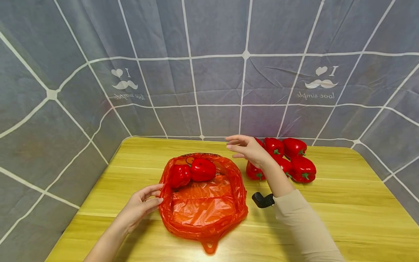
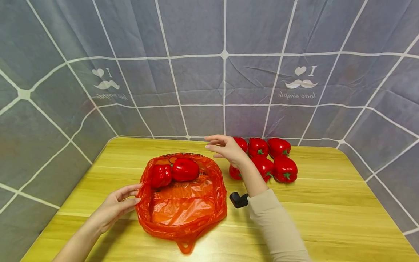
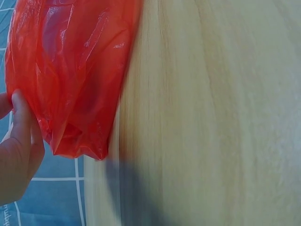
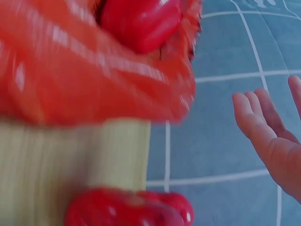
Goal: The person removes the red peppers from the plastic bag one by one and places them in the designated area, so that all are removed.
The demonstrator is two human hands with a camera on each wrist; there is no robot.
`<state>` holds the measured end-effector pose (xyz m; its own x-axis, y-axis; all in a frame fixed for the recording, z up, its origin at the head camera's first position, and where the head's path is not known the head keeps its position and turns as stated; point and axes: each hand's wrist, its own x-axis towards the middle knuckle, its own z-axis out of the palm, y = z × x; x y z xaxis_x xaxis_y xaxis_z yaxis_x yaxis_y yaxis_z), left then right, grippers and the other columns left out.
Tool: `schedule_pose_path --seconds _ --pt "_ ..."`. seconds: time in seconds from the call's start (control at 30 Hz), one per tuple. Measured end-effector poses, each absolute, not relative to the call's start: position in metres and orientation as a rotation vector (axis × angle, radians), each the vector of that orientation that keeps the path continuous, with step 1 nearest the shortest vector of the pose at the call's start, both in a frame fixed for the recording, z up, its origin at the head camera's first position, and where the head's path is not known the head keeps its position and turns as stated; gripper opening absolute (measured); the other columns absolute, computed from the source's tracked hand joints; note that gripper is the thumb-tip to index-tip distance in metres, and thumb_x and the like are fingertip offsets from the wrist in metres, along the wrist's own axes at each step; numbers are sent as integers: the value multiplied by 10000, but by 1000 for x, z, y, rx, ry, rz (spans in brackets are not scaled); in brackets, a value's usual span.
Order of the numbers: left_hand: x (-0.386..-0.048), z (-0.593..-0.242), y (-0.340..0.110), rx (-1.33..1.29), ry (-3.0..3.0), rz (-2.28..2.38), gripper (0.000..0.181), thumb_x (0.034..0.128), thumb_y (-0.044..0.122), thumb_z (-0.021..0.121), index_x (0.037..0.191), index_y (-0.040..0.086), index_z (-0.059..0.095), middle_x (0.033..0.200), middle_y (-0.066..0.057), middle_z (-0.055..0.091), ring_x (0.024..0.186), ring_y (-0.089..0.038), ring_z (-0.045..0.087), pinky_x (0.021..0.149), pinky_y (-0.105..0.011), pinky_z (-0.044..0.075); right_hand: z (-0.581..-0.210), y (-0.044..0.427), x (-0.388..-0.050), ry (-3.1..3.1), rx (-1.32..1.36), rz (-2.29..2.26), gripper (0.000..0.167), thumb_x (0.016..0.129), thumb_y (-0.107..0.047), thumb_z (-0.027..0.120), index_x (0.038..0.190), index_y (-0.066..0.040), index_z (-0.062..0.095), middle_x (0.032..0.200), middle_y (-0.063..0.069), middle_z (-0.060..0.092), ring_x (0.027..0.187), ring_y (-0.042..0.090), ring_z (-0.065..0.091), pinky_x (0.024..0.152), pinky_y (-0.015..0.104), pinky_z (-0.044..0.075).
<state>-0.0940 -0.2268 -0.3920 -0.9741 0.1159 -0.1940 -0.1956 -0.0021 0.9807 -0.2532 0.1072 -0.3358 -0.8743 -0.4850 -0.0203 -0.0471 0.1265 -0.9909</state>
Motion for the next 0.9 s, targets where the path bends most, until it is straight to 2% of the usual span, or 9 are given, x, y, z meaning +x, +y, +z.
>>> schedule_pose_path --seconds 0.43,0.67,0.9 --pt "-93 -385 -225 -105 2045 2079 540 854 -42 567 1325 -165 332 1004 -65 520 855 -76 587 807 -244 516 -350 68 -255 1989 -538 -1789 387 880 -43 604 1254 32 535 1203 190 539 1132 431 484 884 476 481" --pt "-92 -385 -224 -128 2047 2066 540 854 -37 577 1327 -153 343 1003 -65 515 848 -75 589 792 -241 520 -362 57 -254 1980 -562 -1765 396 876 -35 604 1252 62 524 1217 262 523 1046 316 563 889 531 458" --pt "-92 -385 -226 -127 2049 2058 546 860 -24 580 1337 -142 341 1017 -74 508 851 -74 590 789 -236 520 -368 51 -254 2026 -558 -1711 419 844 -59 646 1243 31 553 1187 200 572 1008 220 576 864 459 490"
